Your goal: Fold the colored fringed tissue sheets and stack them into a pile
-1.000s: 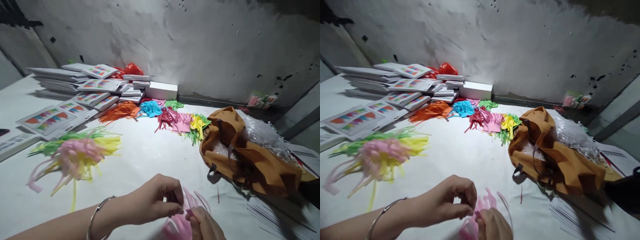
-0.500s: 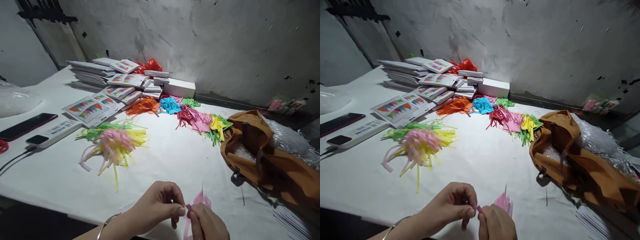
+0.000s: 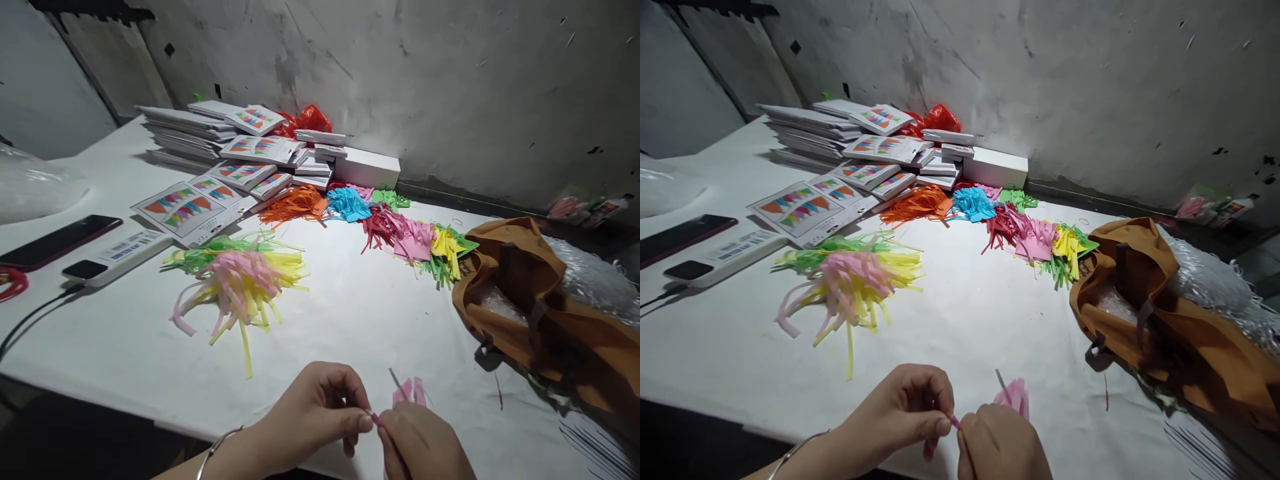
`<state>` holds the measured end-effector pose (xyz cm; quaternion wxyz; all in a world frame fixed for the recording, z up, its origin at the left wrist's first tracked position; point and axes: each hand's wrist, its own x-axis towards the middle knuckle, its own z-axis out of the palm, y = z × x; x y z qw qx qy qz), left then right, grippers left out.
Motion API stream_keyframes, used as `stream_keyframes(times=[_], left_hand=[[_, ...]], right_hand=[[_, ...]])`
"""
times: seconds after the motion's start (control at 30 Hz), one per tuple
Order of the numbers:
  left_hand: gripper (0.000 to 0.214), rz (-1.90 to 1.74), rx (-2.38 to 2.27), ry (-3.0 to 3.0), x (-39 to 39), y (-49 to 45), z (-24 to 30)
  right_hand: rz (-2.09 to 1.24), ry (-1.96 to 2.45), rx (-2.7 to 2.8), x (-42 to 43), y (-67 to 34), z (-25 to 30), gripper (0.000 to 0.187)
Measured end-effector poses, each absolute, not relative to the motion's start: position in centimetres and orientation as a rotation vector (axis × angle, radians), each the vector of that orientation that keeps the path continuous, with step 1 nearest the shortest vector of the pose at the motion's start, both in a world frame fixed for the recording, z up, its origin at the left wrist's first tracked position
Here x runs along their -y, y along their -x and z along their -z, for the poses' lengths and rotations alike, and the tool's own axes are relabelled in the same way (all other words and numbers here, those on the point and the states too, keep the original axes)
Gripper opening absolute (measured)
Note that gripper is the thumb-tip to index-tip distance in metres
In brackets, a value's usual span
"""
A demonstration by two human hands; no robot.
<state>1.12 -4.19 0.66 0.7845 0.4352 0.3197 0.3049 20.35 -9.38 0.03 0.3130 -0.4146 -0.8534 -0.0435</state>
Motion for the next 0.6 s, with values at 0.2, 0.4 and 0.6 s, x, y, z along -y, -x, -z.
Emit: stream_keyframes(times=[0.2,0.4,0.6], left_hand=[[0.034,-0.598,-0.713,-1.003,4.4,-0.9,-0.7],[0.015,-0.559,-0.771,-1.225,4.3,-0.5,-1.8],[0.011,-0.515,-0.766,-1.203,4.2,-0.7,-1.7]], right_hand=[[0.053,0.986,2.356,8.4,-20.5,-2.3,0.033],[0.001,1.023,2.346,8.7,-20.2,-1.6,0.032],[0.037,1.045,2.268,9.0,-20.0,-0.7,0.036]])
